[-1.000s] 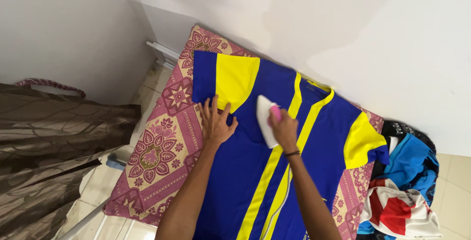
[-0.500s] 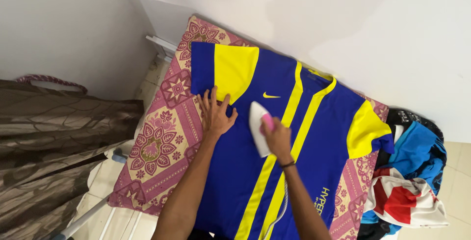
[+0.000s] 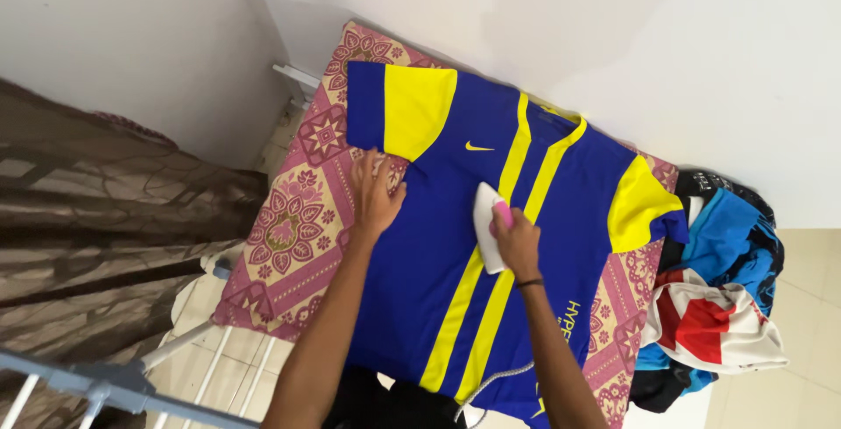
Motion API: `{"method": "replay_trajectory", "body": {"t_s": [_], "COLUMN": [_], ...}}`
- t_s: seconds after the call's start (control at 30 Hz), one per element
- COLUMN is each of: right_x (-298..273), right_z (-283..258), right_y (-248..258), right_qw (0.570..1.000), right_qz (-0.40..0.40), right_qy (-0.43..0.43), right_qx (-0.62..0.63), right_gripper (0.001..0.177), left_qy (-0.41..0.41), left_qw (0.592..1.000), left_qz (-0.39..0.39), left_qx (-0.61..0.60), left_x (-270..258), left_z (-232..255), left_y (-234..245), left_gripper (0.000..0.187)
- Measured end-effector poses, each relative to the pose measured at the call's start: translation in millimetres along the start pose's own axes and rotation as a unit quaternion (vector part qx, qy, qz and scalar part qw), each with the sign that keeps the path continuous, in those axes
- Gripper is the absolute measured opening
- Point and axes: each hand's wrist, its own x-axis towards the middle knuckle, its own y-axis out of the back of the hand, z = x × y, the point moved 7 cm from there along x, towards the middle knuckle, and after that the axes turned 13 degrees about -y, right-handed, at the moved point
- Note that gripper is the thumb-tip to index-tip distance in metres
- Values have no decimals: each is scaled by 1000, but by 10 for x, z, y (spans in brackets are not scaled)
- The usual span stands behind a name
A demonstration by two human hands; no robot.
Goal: The person irons a blue and yellow sports jersey on a patterned ironing board. They smooth the fabric with their hands, use a pink and white iron to press the back and front of the shirt, and flip the garment over to ensure both sides are wrinkle-free.
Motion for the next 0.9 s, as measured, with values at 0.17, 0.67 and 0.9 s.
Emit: {"method": "replay_trajectory", "body": {"t_s": [0.17,0.67,0.9], "right_x": [-136,154,-106], "right_z": [-123,-527,-626], "right_y": [-160,-813,-810], "right_qw": [997,989,984], "right_qz": [-33,-3,-66], "right_qy": [65,150,164], "right_qx": [-12,-22,-17], "right_gripper": [39,40,40], "left_qy": [106,75,80], "left_qw": [993,997,996], "left_qz": [-4,31,49], "left_qx": [55,13,0], "left_x": [-836,-1209,-1229], "left_z": [217,252,244], "left_y": [285,443,457], "left_gripper": [39,19,20]}}
